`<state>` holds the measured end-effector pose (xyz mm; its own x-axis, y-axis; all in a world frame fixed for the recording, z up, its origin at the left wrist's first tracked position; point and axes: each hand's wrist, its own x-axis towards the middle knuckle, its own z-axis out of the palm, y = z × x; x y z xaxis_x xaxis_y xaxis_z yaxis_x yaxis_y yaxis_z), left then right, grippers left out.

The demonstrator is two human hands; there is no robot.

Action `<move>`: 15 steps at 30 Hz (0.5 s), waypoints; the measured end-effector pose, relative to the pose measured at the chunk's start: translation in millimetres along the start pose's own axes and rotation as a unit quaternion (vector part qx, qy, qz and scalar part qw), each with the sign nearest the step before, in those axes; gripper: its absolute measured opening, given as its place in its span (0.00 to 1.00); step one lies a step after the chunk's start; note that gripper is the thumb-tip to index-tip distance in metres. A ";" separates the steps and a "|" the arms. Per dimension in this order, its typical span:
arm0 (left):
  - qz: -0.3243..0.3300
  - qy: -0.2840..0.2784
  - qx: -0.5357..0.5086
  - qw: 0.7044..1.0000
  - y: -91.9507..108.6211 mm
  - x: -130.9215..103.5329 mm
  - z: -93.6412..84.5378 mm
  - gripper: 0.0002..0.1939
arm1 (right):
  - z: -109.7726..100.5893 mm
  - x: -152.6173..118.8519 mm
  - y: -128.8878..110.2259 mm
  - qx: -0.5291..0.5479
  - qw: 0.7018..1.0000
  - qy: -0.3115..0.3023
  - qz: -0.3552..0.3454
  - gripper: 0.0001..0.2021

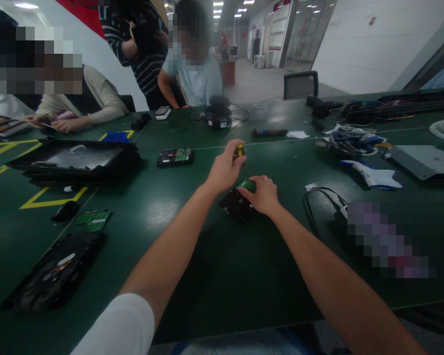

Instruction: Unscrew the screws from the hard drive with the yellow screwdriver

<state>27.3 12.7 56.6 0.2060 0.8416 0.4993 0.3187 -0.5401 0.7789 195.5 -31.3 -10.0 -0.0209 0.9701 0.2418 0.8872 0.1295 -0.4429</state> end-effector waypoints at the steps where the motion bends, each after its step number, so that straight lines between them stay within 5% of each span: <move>1: 0.006 -0.006 -0.007 1.000 1.4 0.5 -0.2 0.23 | -0.3 -0.1 -0.4 -0.001 1.000 0.000 0.000 0.27; 7: -0.010 -0.017 -0.096 0.995 17.5 7.0 1.4 0.10 | -2.2 0.1 -1.0 0.002 1.000 -0.010 0.004 0.28; 15: -0.142 -0.080 -0.240 0.957 37.9 22.3 1.4 0.07 | -2.0 -1.0 1.1 0.003 1.000 -0.002 -0.004 0.29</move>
<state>45.3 11.0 96.8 0.3263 0.9223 0.2070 -0.0706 -0.1946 0.9783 197.4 -32.6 -9.0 -0.0299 0.9697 0.2423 0.8844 0.1386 -0.4457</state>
